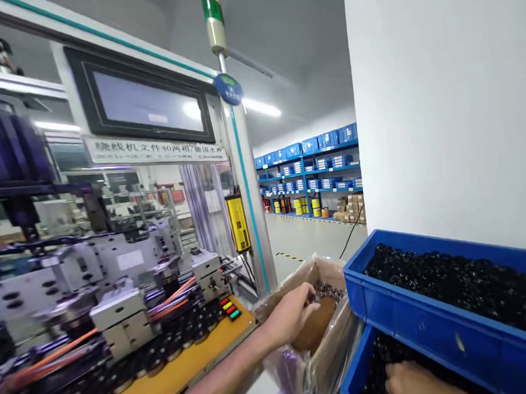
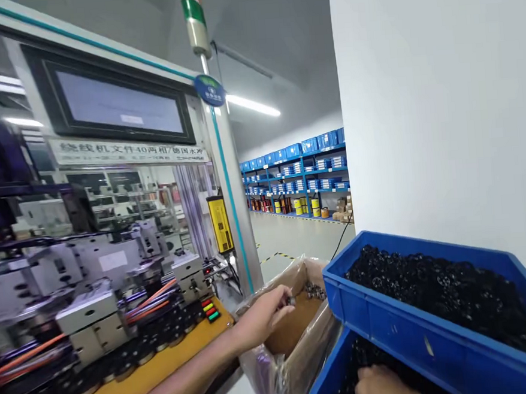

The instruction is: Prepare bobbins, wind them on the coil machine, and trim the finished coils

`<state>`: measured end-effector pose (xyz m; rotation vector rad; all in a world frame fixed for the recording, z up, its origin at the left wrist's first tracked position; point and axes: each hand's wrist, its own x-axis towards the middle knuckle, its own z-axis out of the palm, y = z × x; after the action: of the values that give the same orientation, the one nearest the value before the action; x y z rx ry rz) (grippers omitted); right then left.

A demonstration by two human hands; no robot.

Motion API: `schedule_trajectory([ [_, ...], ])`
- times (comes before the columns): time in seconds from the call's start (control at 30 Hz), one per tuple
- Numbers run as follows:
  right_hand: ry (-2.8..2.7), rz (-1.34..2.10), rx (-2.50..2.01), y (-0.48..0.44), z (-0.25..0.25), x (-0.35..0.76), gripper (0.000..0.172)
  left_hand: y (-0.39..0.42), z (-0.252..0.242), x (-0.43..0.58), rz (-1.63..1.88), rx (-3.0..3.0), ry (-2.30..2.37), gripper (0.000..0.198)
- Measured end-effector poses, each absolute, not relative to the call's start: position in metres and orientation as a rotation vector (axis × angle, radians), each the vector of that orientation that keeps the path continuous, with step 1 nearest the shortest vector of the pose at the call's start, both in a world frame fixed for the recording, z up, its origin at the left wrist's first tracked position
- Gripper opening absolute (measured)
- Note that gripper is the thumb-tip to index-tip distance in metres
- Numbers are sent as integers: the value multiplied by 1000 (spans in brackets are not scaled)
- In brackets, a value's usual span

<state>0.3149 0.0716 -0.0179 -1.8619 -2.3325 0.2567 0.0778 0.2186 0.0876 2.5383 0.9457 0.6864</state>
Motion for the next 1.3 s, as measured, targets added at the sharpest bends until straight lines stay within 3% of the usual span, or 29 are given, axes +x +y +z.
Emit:
schedule_trajectory([
  [0.1, -2309, 186, -1882, 59, -10, 321, 29, 170, 92, 48, 766, 2436, 919, 20],
  [0.23, -2293, 114, -1805, 59, 13, 319, 27, 110, 82, 27, 1000, 2017, 802, 27],
  [0.43, -2015, 100, -1021, 55, 52, 272, 13, 68, 54, 36, 1053, 1357, 641, 35],
  [0.53, -1945, 168, -857, 40, 57, 254, 19, 60, 41, 46, 1018, 1186, 626, 40],
  [0.7, -1970, 335, -777, 19, 48, 251, 28, 47, 29, 64, 988, 1109, 617, 40],
  [0.87, -2022, 274, -739, 19, 44, 254, 28, 42, 22, 75, 930, 977, 575, 40],
  [1.07, -2079, 329, -649, 19, 42, 248, 42, 33, 19, 65, 987, 990, 651, 38],
  [1.3, -2193, 70, -564, 18, 38, 230, 38, 21, 14, 40, 1038, 992, 672, 39],
])
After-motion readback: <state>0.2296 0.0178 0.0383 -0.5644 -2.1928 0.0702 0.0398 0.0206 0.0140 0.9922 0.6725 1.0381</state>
